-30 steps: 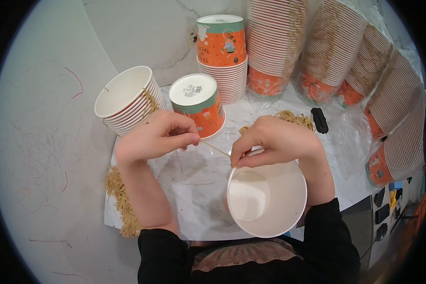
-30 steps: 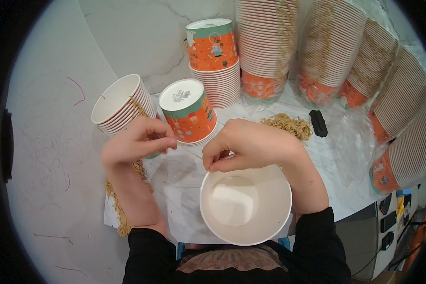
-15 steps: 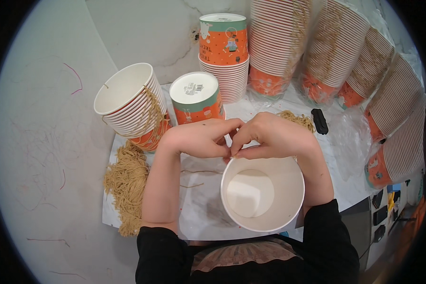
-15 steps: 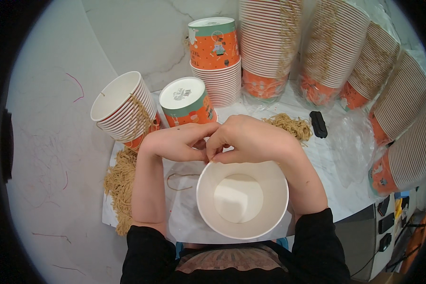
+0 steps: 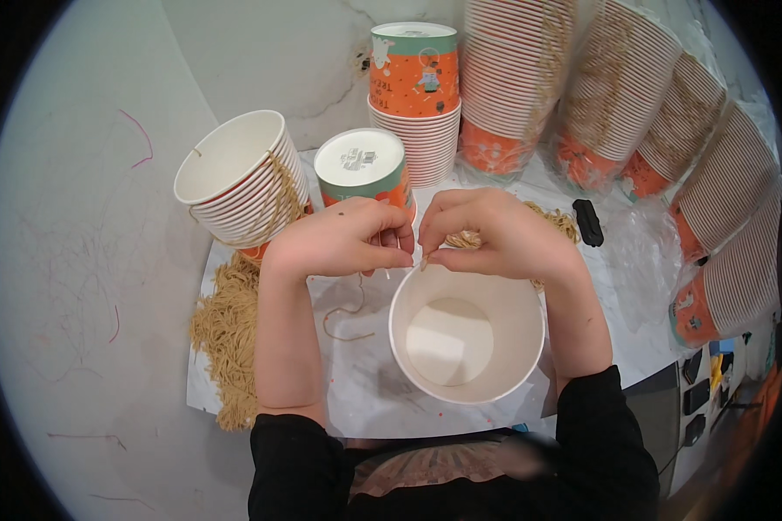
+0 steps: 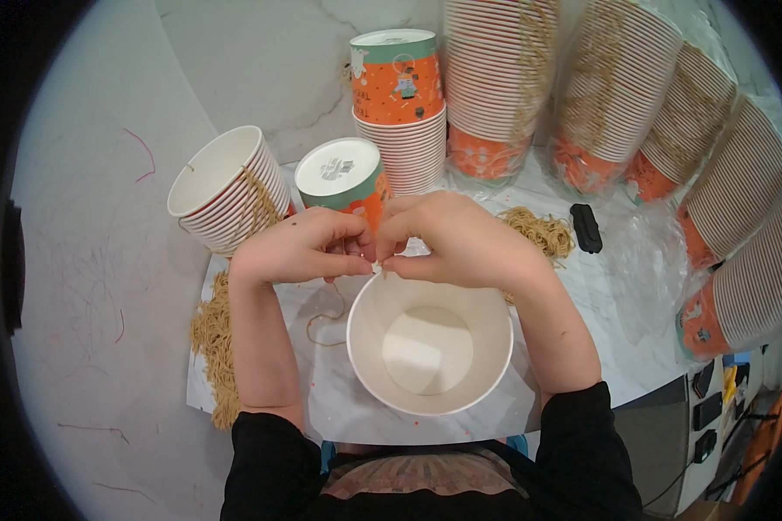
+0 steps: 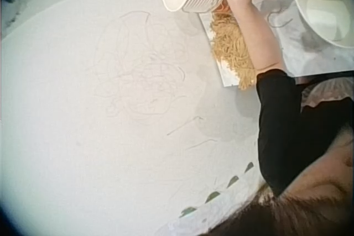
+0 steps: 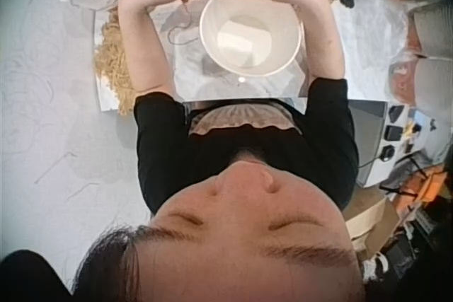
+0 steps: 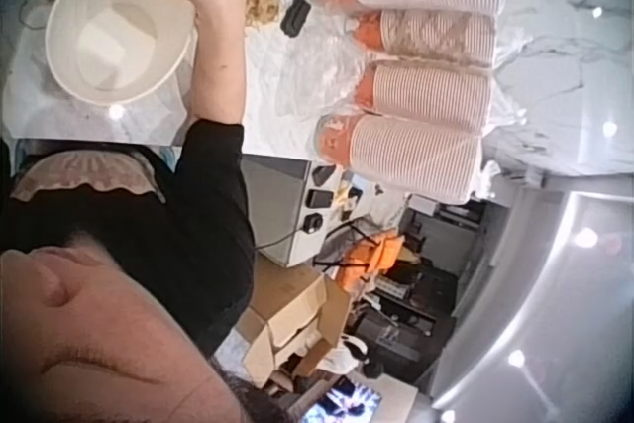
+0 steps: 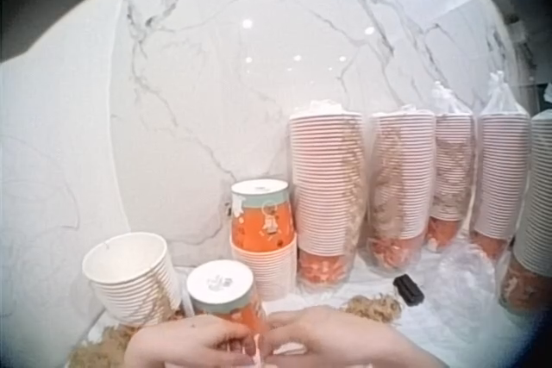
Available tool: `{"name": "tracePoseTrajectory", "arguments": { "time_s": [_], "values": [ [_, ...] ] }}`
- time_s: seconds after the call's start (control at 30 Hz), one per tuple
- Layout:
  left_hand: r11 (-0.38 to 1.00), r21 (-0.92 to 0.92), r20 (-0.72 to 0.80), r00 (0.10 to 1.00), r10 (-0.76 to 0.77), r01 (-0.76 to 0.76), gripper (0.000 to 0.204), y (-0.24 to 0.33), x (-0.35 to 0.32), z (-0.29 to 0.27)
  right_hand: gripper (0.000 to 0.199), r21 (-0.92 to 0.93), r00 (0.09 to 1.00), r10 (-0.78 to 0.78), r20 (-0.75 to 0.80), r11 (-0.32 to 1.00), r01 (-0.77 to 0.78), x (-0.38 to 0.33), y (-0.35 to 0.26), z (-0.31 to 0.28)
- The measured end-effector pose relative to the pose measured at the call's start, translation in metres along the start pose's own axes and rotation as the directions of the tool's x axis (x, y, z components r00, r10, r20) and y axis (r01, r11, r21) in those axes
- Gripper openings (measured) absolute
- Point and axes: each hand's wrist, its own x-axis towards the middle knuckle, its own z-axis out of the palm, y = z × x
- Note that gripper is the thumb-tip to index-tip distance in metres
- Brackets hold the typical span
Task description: Threading elastic strings through pre-punched holes in paper cups for product assembly.
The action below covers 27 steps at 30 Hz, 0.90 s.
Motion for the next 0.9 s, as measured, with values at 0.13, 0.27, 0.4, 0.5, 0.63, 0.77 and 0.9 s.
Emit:
{"name": "tracePoseTrajectory", "arguments": {
  "time_s": [0.13, 0.27, 0.4, 0.5, 0.63, 0.77, 0.9],
  "values": [
    [0.996, 0.023, -0.098, 0.991, 0.093, -0.091, 0.024, -0.001, -0.003, 0.001, 0.009, 0.092, 0.995, 0.101, -0.012, 0.991, -0.1, -0.002, -0.001, -0.004],
    [0.982, 0.188, -0.08, 0.996, 0.024, -0.009, 0.021, 0.003, -0.009, -0.003, 0.009, 0.349, 0.977, 0.214, -0.002, 0.916, -0.2, -0.001, 0.006, -0.004],
    [0.965, 0.254, -0.11, 0.993, -0.031, 0.058, 0.017, 0.001, -0.014, -0.004, 0.01, 0.58, 0.979, 0.202, 0.042, 0.792, -0.188, 0.003, 0.006, 0.0],
    [0.97, 0.237, -0.109, 0.994, -0.02, 0.046, 0.017, 0.006, -0.014, -0.004, 0.01, 0.704, 0.965, 0.245, 0.092, 0.67, -0.237, 0.005, 0.006, 0.002],
    [0.975, 0.222, -0.12, 0.992, 0.025, 0.002, 0.017, 0.006, -0.014, -0.002, 0.01, 0.71, 0.941, 0.321, 0.11, 0.637, -0.3, 0.008, 0.009, 0.004],
    [0.97, 0.241, -0.157, 0.984, 0.082, -0.042, 0.015, 0.007, -0.013, -0.001, 0.011, 0.547, 0.94, 0.342, -0.006, 0.788, -0.283, 0.007, 0.02, 0.006],
    [0.984, 0.149, -0.23, 0.965, 0.126, -0.093, 0.012, 0.005, -0.014, 0.0, 0.016, 0.471, 0.931, 0.363, -0.026, 0.826, -0.309, 0.008, 0.021, 0.012]
  ]
}}
